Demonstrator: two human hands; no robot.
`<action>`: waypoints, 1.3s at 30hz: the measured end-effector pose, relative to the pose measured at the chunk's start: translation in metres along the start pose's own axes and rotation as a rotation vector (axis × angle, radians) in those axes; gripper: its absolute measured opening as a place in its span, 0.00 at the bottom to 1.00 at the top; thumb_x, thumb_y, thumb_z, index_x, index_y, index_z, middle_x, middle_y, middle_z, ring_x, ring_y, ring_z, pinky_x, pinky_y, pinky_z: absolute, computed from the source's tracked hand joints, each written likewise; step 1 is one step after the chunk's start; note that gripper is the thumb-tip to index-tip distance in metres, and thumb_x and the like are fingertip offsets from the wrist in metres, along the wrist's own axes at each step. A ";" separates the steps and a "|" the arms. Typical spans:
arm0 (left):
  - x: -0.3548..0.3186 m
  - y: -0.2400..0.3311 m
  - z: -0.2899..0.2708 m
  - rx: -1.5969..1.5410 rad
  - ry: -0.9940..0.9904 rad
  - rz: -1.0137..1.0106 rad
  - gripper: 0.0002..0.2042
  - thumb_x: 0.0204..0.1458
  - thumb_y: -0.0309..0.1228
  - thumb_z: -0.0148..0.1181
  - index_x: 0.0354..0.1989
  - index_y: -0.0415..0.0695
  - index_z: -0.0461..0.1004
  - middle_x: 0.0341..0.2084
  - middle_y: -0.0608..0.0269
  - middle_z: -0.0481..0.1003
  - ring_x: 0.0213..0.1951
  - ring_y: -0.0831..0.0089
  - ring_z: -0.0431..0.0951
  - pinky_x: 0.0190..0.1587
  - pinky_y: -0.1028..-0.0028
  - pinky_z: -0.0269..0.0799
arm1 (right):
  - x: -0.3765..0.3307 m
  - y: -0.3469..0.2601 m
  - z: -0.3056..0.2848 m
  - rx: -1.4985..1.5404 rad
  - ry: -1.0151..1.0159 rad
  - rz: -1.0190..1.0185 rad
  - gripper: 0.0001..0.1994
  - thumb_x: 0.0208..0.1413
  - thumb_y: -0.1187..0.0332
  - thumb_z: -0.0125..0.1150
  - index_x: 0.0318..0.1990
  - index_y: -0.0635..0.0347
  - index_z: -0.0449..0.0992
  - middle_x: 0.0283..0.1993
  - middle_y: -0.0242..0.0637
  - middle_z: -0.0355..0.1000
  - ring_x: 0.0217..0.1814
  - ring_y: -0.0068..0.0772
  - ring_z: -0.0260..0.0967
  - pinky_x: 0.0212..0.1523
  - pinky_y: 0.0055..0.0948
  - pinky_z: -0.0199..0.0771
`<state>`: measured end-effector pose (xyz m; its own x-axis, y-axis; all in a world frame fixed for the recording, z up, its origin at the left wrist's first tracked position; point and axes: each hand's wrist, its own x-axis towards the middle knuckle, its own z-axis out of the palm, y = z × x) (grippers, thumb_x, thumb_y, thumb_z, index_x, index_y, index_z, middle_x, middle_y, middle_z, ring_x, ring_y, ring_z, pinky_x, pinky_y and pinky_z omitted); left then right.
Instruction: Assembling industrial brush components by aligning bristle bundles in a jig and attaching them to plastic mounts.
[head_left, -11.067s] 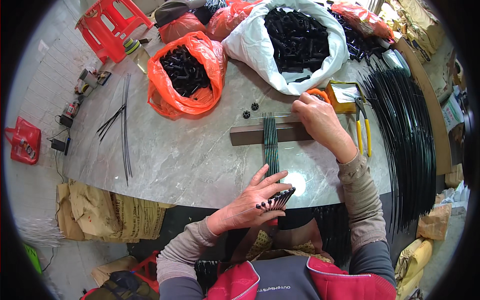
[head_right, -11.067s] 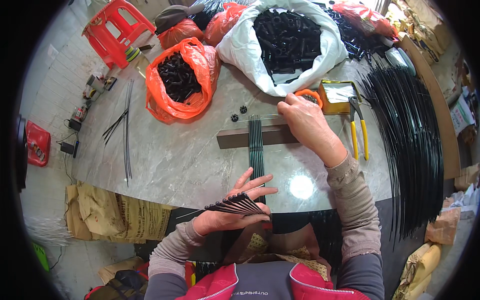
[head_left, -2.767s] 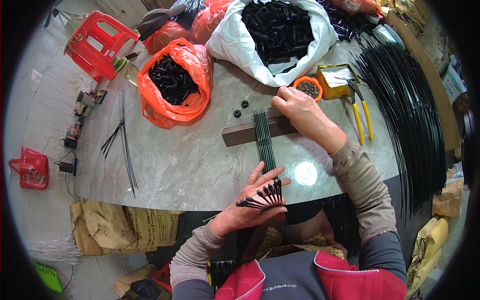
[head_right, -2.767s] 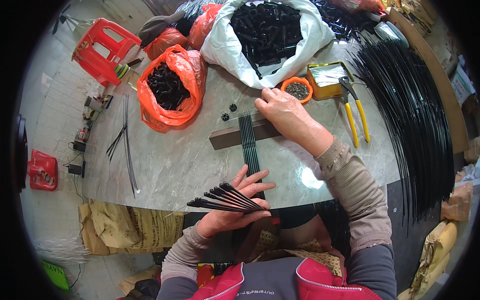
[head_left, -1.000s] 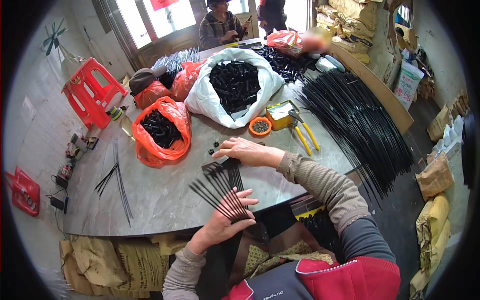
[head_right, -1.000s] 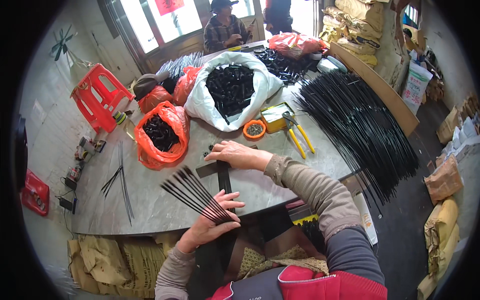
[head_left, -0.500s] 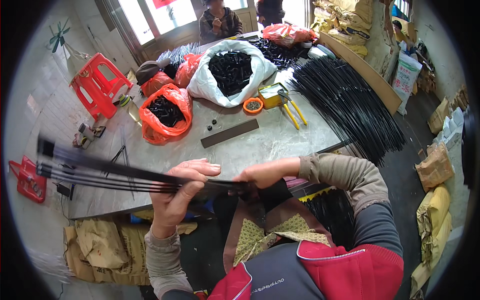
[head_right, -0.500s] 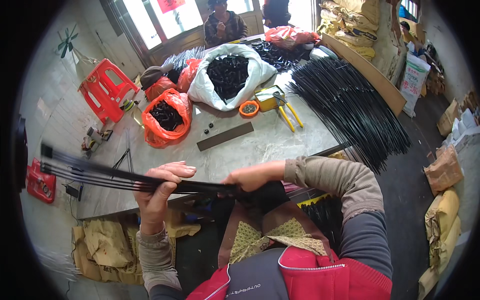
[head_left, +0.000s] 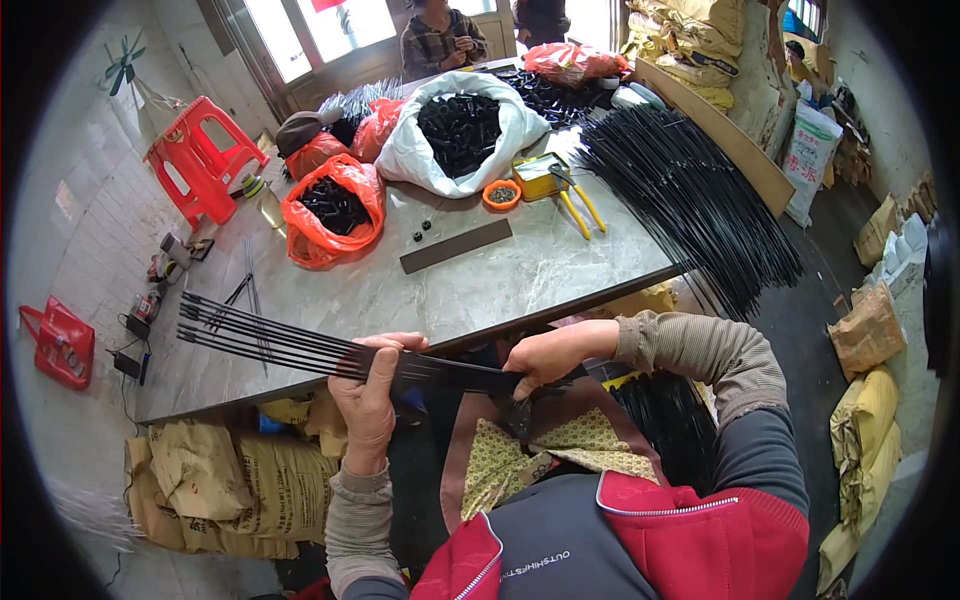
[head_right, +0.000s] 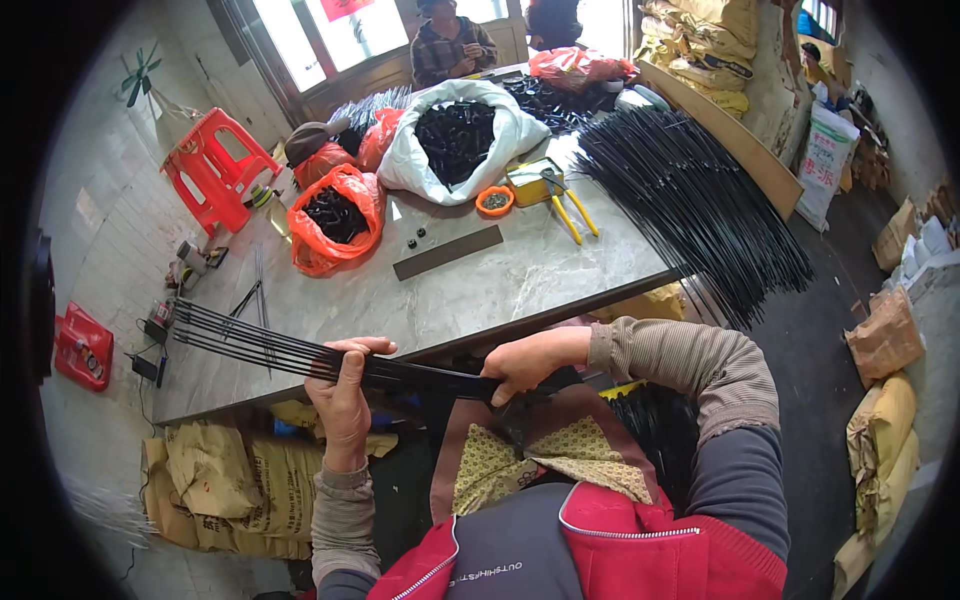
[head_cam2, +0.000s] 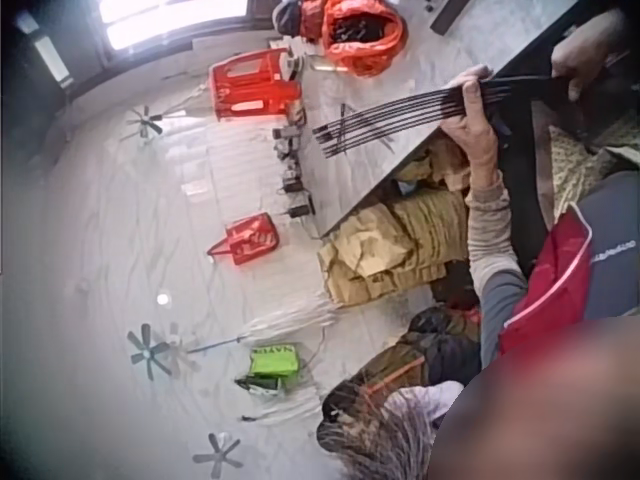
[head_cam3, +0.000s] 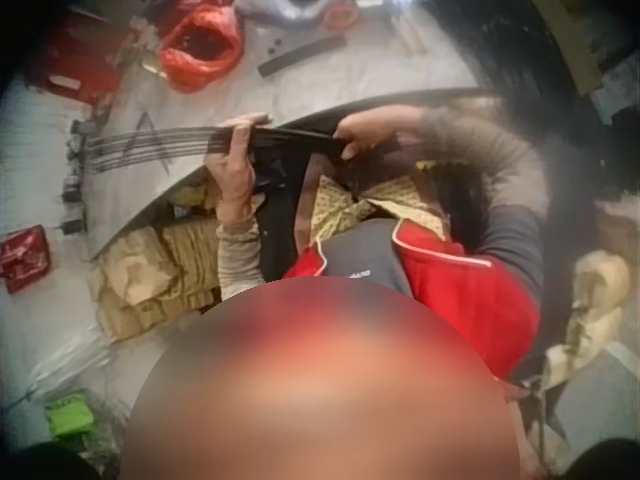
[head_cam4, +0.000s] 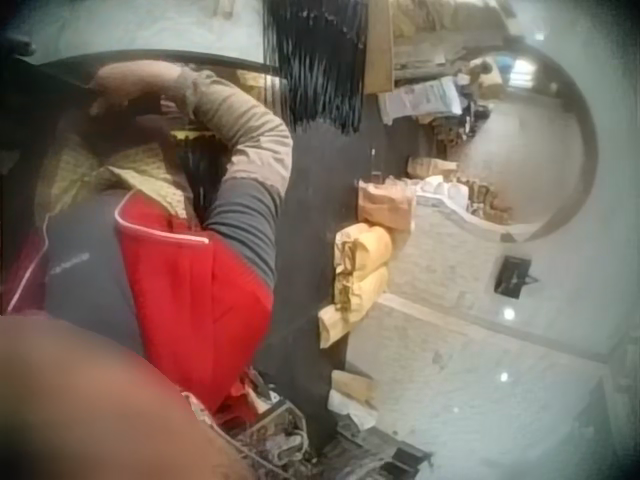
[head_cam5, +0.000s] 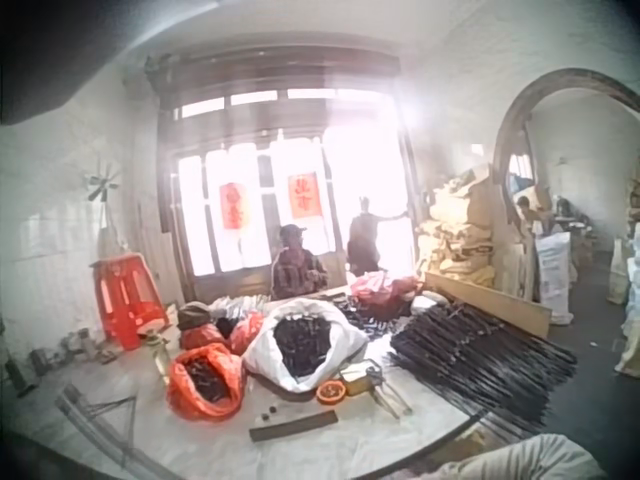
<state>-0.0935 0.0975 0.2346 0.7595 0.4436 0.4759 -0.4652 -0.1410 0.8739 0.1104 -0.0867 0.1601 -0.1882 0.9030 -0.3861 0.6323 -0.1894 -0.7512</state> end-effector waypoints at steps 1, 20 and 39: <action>-0.004 -0.003 0.000 -0.035 0.025 -0.010 0.06 0.64 0.29 0.58 0.39 0.38 0.74 0.36 0.47 0.82 0.39 0.61 0.83 0.49 0.63 0.77 | 0.001 0.006 0.003 0.017 0.011 -0.026 0.17 0.60 0.60 0.67 0.46 0.66 0.77 0.29 0.41 0.75 0.31 0.32 0.72 0.37 0.36 0.73; -0.069 -0.012 0.044 0.391 -0.780 -0.350 0.10 0.58 0.30 0.67 0.43 0.37 0.78 0.37 0.57 0.82 0.38 0.69 0.83 0.42 0.69 0.78 | -0.031 0.016 -0.014 -0.138 -0.103 0.192 0.13 0.56 0.63 0.67 0.40 0.66 0.79 0.24 0.36 0.74 0.22 0.31 0.71 0.25 0.30 0.74; 0.017 -0.094 0.079 0.590 -1.217 -0.674 0.18 0.63 0.33 0.57 0.24 0.32 0.73 0.20 0.53 0.79 0.20 0.66 0.80 0.24 0.65 0.75 | -0.023 -0.027 -0.007 -0.786 -0.057 0.292 0.15 0.50 0.57 0.72 0.42 0.54 0.84 0.41 0.36 0.82 0.47 0.43 0.80 0.44 0.41 0.79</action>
<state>-0.0010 0.0479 0.1687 0.7901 -0.3722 -0.4870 0.1327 -0.6718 0.7288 0.1030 -0.0992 0.1927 0.0399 0.8346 -0.5494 0.9970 -0.0697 -0.0334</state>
